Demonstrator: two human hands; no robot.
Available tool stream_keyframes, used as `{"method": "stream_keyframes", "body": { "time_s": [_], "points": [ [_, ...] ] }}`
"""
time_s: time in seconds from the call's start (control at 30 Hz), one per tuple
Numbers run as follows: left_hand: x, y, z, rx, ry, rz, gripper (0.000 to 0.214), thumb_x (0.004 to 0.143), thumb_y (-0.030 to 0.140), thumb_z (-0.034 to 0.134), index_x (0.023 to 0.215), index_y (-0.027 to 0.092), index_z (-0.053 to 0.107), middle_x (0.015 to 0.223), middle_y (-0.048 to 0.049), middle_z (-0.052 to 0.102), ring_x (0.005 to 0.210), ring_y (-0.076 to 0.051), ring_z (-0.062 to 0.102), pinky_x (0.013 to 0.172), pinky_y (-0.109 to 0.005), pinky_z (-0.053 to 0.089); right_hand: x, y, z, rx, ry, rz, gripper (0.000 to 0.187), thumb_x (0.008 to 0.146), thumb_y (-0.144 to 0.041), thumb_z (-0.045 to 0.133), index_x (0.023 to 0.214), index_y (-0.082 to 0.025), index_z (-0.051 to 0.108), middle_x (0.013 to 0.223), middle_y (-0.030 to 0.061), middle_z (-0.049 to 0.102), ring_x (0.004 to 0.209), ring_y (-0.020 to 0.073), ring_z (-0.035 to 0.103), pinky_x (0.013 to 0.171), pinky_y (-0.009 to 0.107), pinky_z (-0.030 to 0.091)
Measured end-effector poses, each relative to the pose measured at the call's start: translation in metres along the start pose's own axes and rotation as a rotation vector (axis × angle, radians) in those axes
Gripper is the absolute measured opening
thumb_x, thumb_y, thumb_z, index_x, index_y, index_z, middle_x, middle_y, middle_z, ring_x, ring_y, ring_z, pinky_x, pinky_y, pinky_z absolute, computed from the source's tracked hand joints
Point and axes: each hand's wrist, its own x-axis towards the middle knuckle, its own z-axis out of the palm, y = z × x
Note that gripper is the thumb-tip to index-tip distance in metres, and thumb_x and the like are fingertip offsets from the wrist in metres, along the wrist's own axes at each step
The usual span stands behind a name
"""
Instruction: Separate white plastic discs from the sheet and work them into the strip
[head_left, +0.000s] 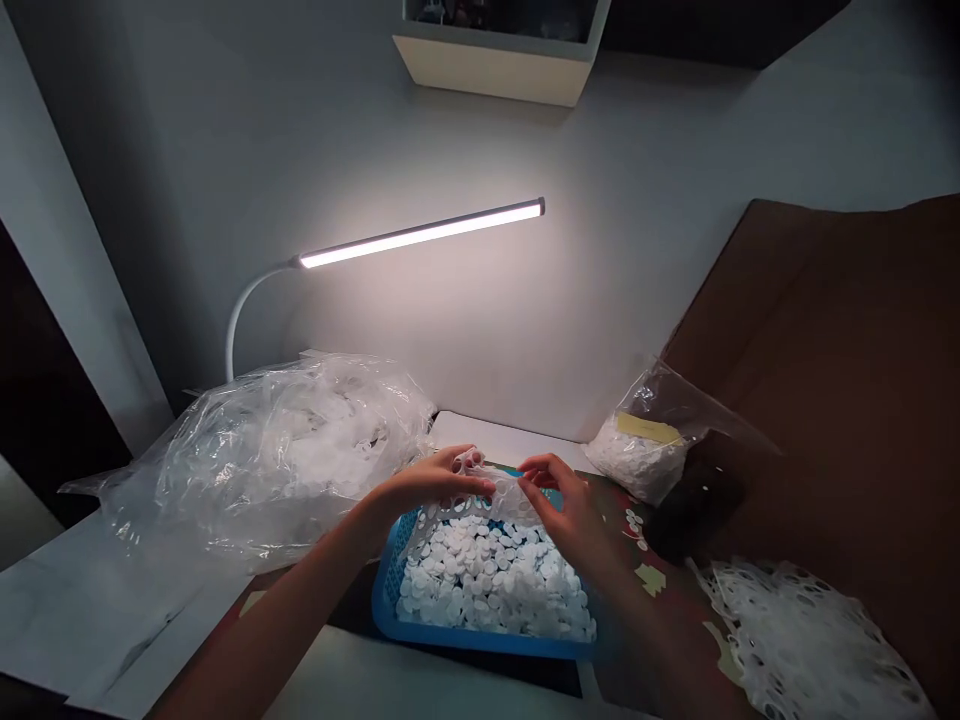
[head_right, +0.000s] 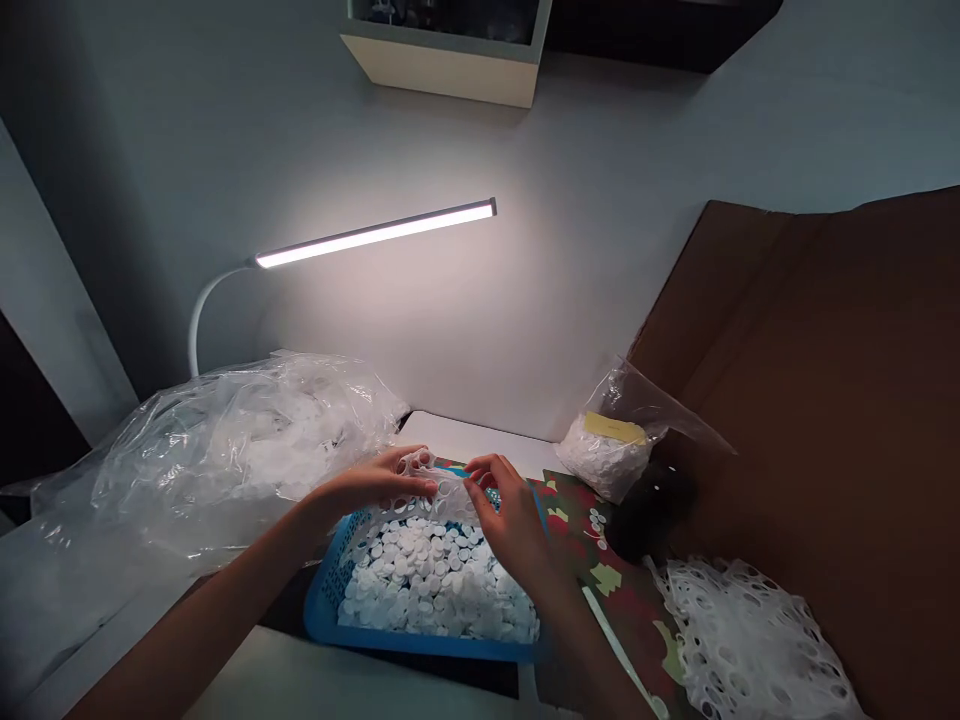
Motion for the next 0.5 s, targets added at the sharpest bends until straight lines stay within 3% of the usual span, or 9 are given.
{"method": "stream_keyframes", "body": {
  "time_s": [0.07,0.2,0.4,0.5],
  "points": [
    [-0.001,-0.015,0.002,-0.001,0.017,0.009,0.042,0.070,0.045,0.074,0.087,0.017,0.049,0.065,0.0050,0.053,0.047,-0.005,0.038,0.042,-0.018,0.025,-0.008,0.000,0.012,0.001,0.000,0.028,0.019,0.093,-0.037,0.047,0.085,-0.020,0.051,0.082,0.0021,0.058,0.076,0.0172,0.057,0.070,0.029,0.045],
    [0.001,-0.040,0.005,0.007,0.067,0.029,0.025,0.085,0.035,0.063,0.095,0.015,0.051,0.071,0.0047,0.051,0.053,-0.006,0.045,0.048,-0.019,0.036,-0.016,-0.005,0.031,0.102,-0.243,0.077,0.027,0.091,-0.045,0.048,0.079,-0.021,0.051,0.077,-0.0003,0.056,0.071,0.0151,0.056,0.063,0.026,0.044],
    [0.003,-0.056,0.007,0.077,0.099,-0.067,0.025,0.093,0.034,0.054,0.106,0.013,0.056,0.093,-0.0035,0.060,0.072,-0.012,0.059,0.063,-0.027,0.052,0.007,0.015,0.041,0.200,-0.449,0.192,0.035,0.085,-0.051,0.055,0.072,-0.018,0.052,0.068,-0.0010,0.056,0.059,0.0130,0.057,0.052,0.025,0.046],
    [0.004,-0.057,0.008,0.123,0.097,-0.128,0.026,0.092,0.033,0.055,0.109,0.013,0.056,0.099,-0.0051,0.060,0.079,-0.014,0.061,0.068,-0.031,0.053,0.019,0.028,0.041,0.286,-0.641,0.252,0.037,0.077,-0.051,0.064,0.069,-0.016,0.057,0.064,-0.0007,0.059,0.057,0.0134,0.060,0.051,0.025,0.049]
  ]
}}
